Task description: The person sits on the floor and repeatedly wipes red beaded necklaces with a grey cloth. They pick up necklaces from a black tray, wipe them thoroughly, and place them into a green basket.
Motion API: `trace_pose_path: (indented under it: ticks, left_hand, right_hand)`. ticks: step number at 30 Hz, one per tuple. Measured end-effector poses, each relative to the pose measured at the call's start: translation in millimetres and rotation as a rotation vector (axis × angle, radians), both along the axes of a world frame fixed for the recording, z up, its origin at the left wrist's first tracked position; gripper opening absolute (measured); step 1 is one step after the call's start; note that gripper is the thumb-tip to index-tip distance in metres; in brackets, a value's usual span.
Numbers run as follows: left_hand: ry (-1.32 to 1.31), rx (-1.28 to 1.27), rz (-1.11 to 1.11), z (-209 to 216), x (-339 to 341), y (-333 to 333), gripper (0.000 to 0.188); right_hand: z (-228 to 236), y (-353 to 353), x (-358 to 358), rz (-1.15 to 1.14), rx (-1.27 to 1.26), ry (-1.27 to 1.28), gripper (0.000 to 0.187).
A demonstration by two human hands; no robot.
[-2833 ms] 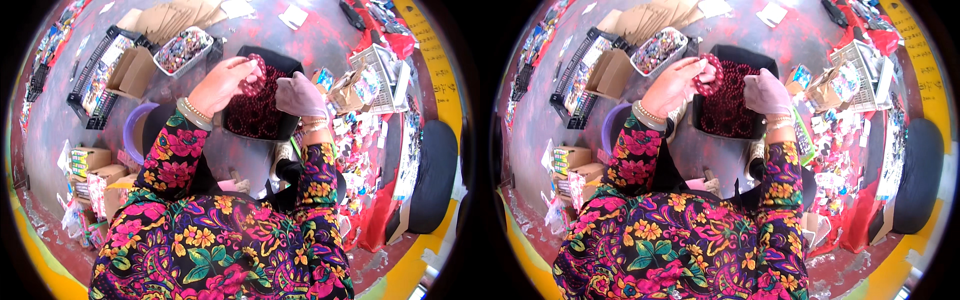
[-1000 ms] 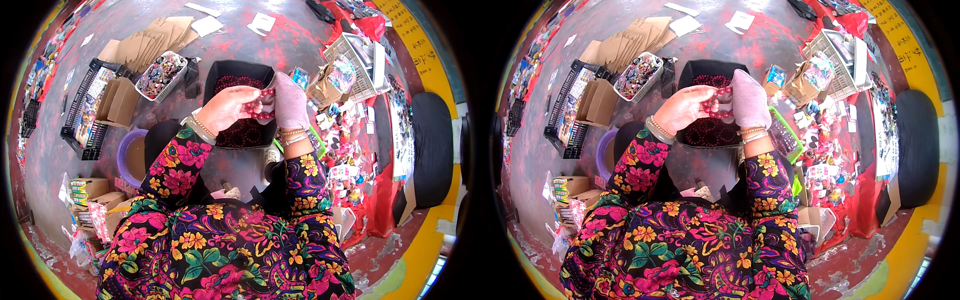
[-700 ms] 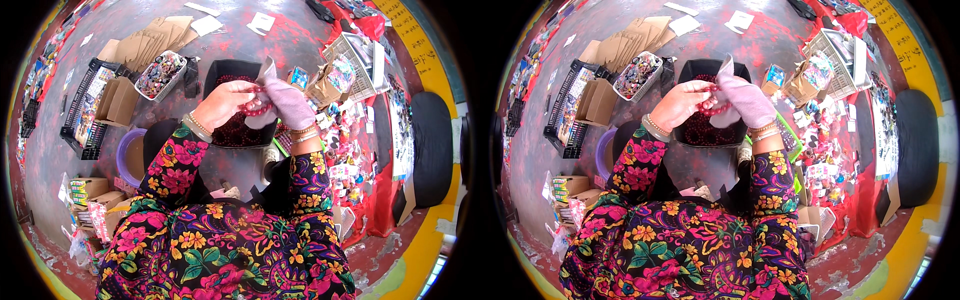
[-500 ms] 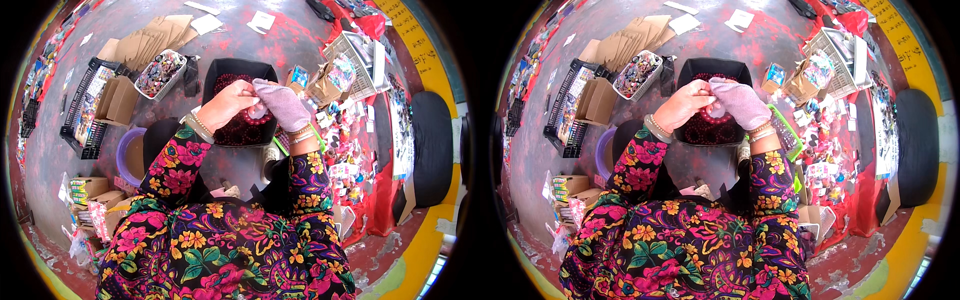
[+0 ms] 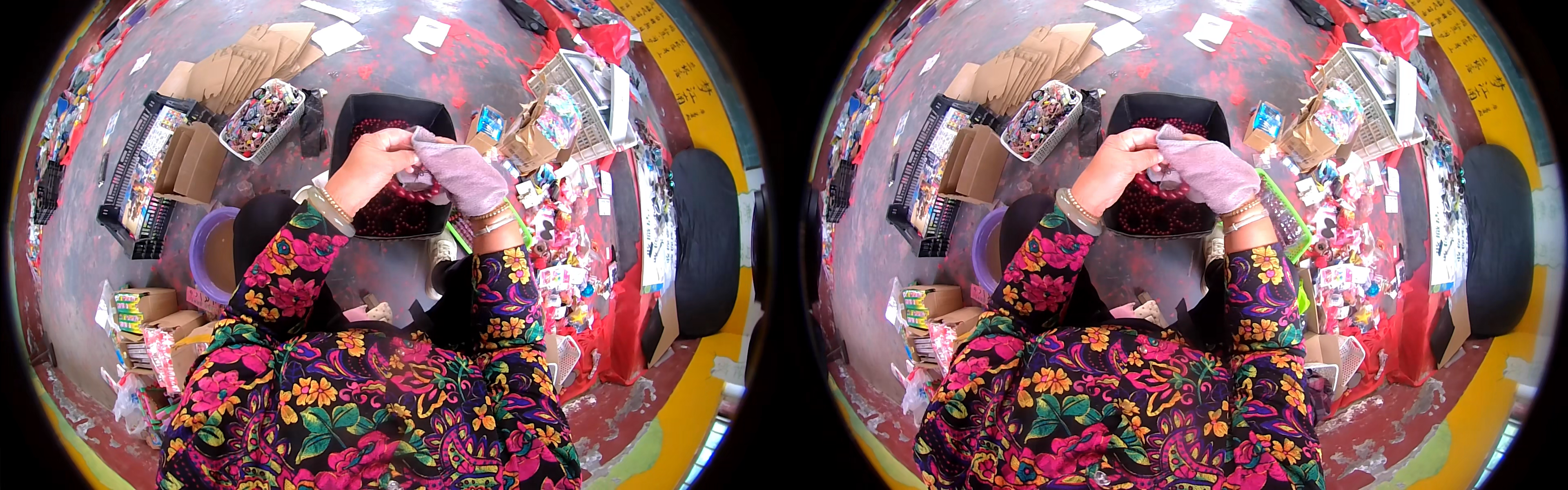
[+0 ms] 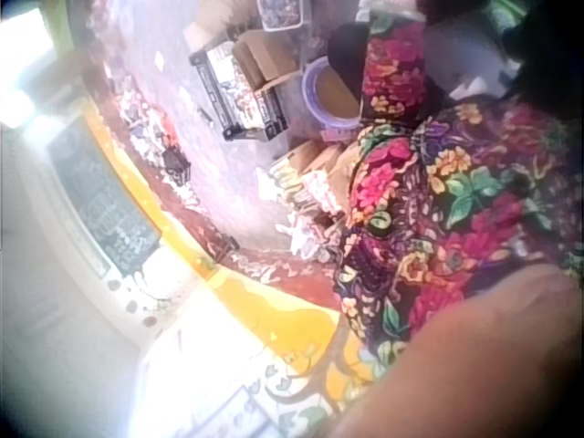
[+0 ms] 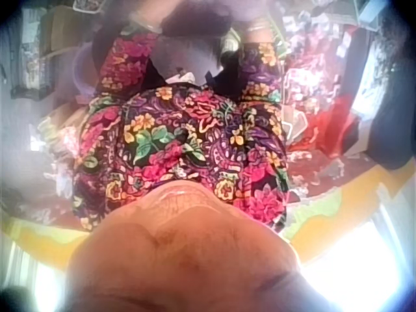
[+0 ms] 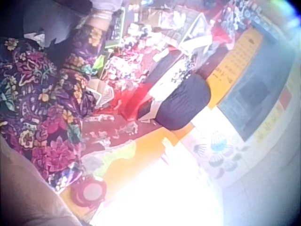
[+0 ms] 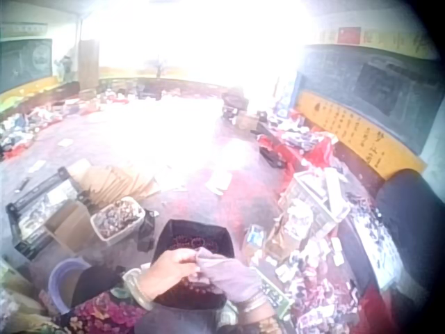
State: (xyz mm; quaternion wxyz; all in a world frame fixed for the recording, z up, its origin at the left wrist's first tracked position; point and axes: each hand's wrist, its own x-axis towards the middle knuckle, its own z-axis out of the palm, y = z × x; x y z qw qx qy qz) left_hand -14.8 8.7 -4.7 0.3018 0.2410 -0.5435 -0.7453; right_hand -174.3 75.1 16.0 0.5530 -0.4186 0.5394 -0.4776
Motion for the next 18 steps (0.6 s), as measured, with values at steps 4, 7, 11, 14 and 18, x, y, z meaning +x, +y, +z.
trace_pose_path:
  ticks: [4,7,11,14,18]
  left_hand:
    - [-0.007,0.060,0.012,0,-2,1,0.027]
    - [0.032,0.117,0.021,4,-2,5,0.027]
    - [-0.033,0.040,-0.017,-3,0,1,0.016]
    - [0.052,0.116,0.004,0,-3,0,0.015]
    - [-0.094,-0.037,0.012,-1,0,-2,0.014]
  right_hand:
    - [12,-8,-5,0.170,-0.269,0.786,0.023]
    - [0,-5,-13,0.020,-0.651,1.135,0.028]
    - [-6,-6,-24,-0.044,-0.538,1.092,0.040]
    - [-19,-8,-32,-0.067,-0.518,0.924,0.044]
    - [-10,0,-13,0.025,-0.161,0.278,0.034]
